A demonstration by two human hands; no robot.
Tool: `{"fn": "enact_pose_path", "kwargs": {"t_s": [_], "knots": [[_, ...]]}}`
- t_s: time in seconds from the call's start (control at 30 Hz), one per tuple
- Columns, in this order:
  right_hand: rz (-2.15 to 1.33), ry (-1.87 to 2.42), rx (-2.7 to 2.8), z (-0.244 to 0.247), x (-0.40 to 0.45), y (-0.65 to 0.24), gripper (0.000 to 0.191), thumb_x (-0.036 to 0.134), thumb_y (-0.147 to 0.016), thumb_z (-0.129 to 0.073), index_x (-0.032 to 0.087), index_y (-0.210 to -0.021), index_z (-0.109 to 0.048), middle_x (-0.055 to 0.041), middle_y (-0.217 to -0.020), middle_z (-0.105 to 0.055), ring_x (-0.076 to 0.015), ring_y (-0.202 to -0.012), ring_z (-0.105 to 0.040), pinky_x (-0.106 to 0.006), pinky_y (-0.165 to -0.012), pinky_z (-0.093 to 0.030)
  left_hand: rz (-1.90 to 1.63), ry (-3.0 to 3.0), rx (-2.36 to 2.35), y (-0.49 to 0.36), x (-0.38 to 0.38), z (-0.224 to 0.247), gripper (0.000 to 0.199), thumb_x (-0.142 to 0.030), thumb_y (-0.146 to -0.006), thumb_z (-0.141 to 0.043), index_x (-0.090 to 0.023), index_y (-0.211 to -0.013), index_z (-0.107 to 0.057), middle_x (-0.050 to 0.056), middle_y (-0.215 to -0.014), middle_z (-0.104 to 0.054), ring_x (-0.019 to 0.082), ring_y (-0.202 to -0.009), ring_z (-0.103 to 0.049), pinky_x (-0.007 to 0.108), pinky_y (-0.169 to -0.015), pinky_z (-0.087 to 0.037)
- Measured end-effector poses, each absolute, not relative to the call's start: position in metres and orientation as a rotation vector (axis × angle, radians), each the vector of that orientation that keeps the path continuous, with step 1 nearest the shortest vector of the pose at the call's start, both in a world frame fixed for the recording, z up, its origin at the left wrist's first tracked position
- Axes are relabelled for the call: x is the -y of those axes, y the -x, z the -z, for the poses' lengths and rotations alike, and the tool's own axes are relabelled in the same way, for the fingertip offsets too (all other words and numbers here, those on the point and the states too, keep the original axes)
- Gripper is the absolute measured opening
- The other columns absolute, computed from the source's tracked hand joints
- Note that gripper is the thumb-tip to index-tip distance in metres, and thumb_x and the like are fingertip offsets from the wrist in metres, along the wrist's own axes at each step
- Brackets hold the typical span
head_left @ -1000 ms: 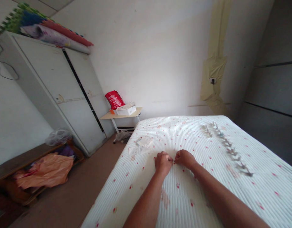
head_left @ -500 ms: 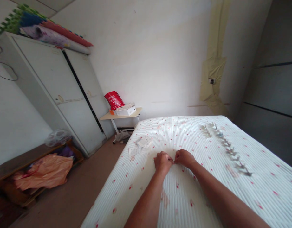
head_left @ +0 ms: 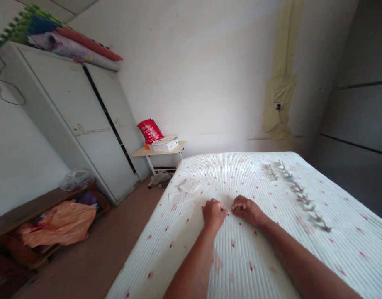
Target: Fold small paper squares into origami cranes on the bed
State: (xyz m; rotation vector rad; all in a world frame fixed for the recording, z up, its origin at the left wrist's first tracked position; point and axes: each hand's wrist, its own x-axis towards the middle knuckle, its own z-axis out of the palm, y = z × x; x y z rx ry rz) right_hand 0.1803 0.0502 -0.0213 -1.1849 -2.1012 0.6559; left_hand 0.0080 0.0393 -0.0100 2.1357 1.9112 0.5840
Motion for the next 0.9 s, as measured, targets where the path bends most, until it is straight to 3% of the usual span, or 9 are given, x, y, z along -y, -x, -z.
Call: {"fn": "enact_pose_path", "kwargs": {"t_s": [0.17,0.37,0.57,0.9], "knots": [[-0.559,1.305,2.171,0.014,-0.048,-0.175,0.019,0.013,-0.070,-0.050,0.020,-0.072,-0.068,-0.0027,-0.083,-0.060,-0.0127,-0.075,-0.057,-0.022,-0.069,-0.041,-0.596,-2.134,-1.907,-0.008,-0.038,0.009,0.008,-0.024,-0.072,-0.060,-0.025,-0.070,-0.068,-0.002,-0.089,-0.064,0.015,-0.089,-0.053,0.025,-0.075,-0.036],[-0.524,1.738,2.201,-0.001,-0.053,-0.161,0.019,0.016,-0.068,-0.051,0.019,-0.074,-0.069,-0.0040,-0.089,-0.065,-0.0137,-0.076,-0.059,-0.020,-0.065,-0.040,-0.574,-2.166,-1.921,-0.009,-0.038,0.011,0.009,-0.025,-0.073,-0.059,-0.025,-0.072,-0.068,-0.001,-0.089,-0.063,0.015,-0.089,-0.053,0.024,-0.075,-0.037],[-0.544,1.920,2.184,0.000,-0.069,-0.150,0.016,0.012,-0.061,-0.056,0.013,-0.069,-0.069,-0.0095,-0.069,-0.067,-0.0182,-0.066,-0.062,-0.023,-0.055,-0.041,-0.608,-2.198,-1.923,-0.009,-0.038,0.014,0.010,-0.023,-0.072,-0.059,-0.026,-0.072,-0.068,-0.001,-0.088,-0.063,0.015,-0.088,-0.054,0.026,-0.075,-0.038],[-0.559,1.964,2.200,-0.004,-0.072,-0.147,0.016,0.009,-0.056,-0.058,0.013,-0.067,-0.070,-0.0103,-0.067,-0.067,-0.0190,-0.065,-0.062,-0.023,-0.054,-0.042,-0.655,-2.073,-1.872,-0.007,-0.039,0.009,0.016,-0.022,-0.072,-0.053,-0.025,-0.068,-0.068,0.000,-0.090,-0.065,0.016,-0.090,-0.055,0.026,-0.078,-0.039]]}}
